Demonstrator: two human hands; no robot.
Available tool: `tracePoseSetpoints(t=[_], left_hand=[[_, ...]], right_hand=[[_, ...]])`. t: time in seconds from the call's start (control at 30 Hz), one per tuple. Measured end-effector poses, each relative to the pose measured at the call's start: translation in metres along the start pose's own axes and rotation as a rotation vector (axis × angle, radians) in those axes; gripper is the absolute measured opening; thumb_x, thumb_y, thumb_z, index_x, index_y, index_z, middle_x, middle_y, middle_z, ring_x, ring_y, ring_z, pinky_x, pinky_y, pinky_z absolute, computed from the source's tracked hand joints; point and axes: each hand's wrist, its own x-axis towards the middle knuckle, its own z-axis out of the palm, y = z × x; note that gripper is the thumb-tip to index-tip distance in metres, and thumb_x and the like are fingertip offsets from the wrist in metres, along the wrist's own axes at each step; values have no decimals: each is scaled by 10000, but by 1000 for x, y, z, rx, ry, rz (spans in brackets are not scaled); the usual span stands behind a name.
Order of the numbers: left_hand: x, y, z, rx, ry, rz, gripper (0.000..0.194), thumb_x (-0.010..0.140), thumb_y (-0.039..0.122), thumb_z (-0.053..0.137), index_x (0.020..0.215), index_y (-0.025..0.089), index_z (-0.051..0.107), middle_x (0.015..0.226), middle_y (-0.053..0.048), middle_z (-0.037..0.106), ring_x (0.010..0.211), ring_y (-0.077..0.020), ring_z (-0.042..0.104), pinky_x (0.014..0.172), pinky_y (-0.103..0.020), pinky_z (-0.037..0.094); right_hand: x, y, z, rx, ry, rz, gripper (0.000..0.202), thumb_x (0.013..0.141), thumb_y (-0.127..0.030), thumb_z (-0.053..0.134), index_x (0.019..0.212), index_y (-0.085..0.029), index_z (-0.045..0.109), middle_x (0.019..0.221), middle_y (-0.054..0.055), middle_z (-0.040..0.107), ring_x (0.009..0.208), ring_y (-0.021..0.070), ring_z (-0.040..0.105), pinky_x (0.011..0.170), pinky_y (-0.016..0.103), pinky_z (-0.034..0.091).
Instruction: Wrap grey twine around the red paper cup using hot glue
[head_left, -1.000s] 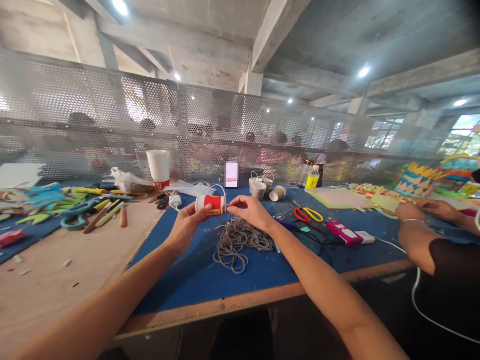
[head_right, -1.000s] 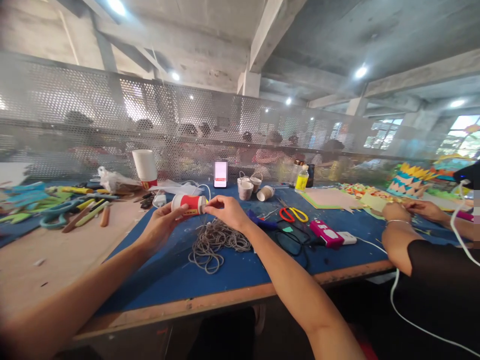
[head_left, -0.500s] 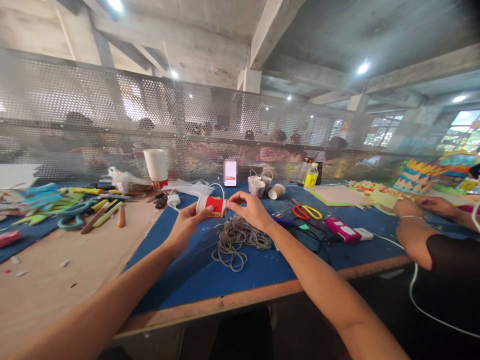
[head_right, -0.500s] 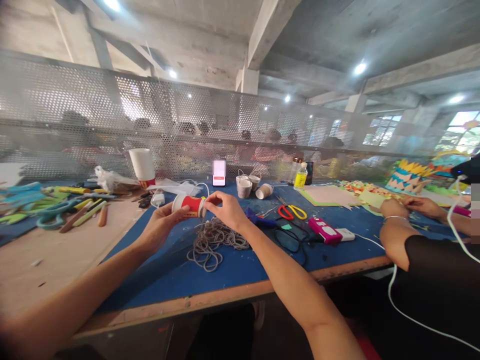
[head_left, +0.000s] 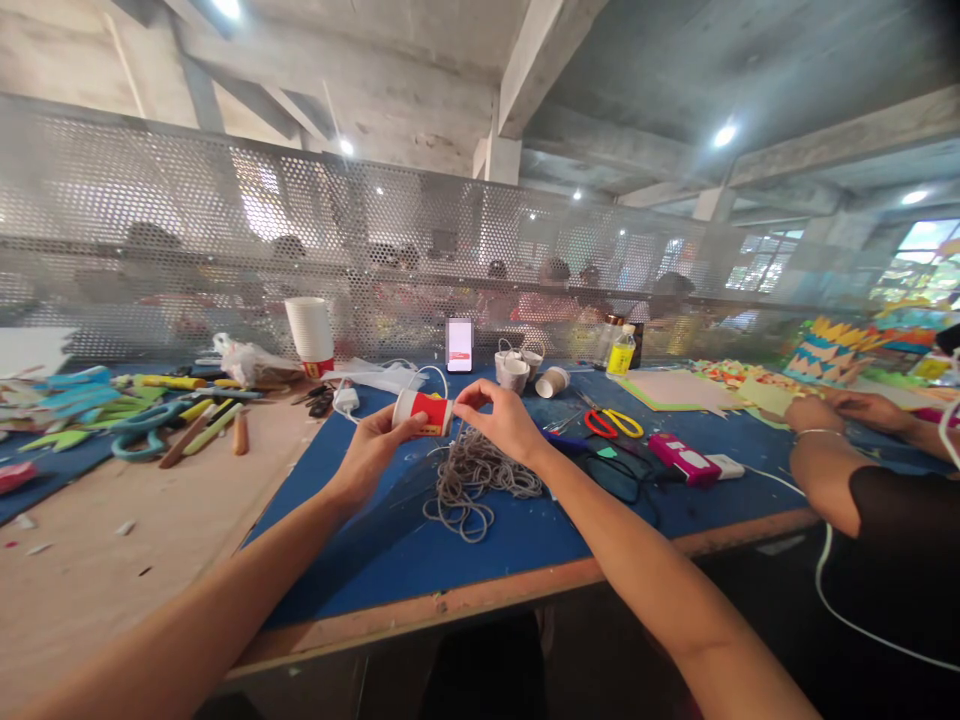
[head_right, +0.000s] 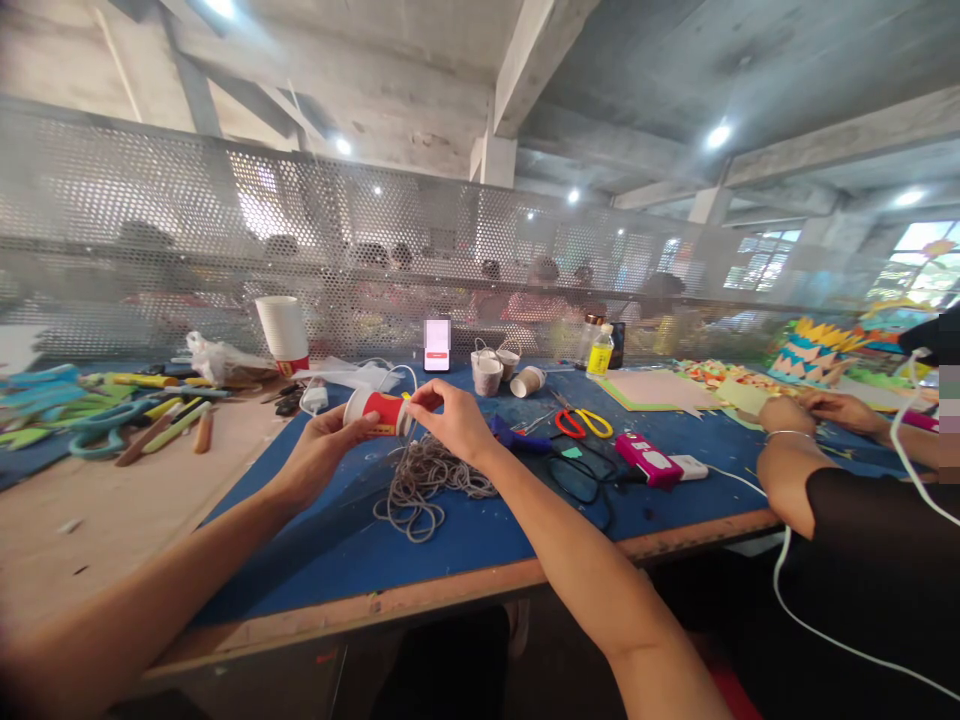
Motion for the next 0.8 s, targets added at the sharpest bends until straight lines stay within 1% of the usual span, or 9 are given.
tracePoseSetpoints(t=[0.2, 0.4, 0.53, 0.8], left_hand=[[-2, 3, 2, -20, -10, -37, 380, 802, 433, 801, 1104, 203, 792, 948, -72, 808, 831, -252, 722, 805, -355, 531], [-3, 5, 3, -1, -25, -24, 375, 811, 424, 800, 1099, 184, 786, 941, -70, 808, 859, -252, 726, 845, -354, 526], [-3, 6, 2, 1, -47, -16, 371, 835, 414, 783, 1122, 178, 776, 975, -69, 808, 895, -248, 723, 884, -356, 514], [-3, 5, 2, -10, -59, -18, 391, 827, 421, 790, 1136, 182, 776, 972, -74, 809, 880, -248, 727, 880, -361, 524]], right_hand=[[0, -6, -2, -32, 15, 1, 68, 912, -278, 678, 905, -211, 684, 905, 15, 735, 853, 148, 671, 870, 296, 520], [1, -5, -3, -40, 42, -45, 47, 912, -243, 687, 893, -200, 693, 903, 17, 727, 841, 144, 668, 855, 291, 525], [1, -3, -2, -38, 56, -54, 33, 906, -223, 701, 886, -196, 701, 894, 20, 729, 831, 145, 669, 845, 292, 528], [2, 0, -2, -55, 70, -60, 31, 901, -214, 711, 875, -203, 698, 890, 19, 729, 829, 148, 671, 846, 302, 533]])
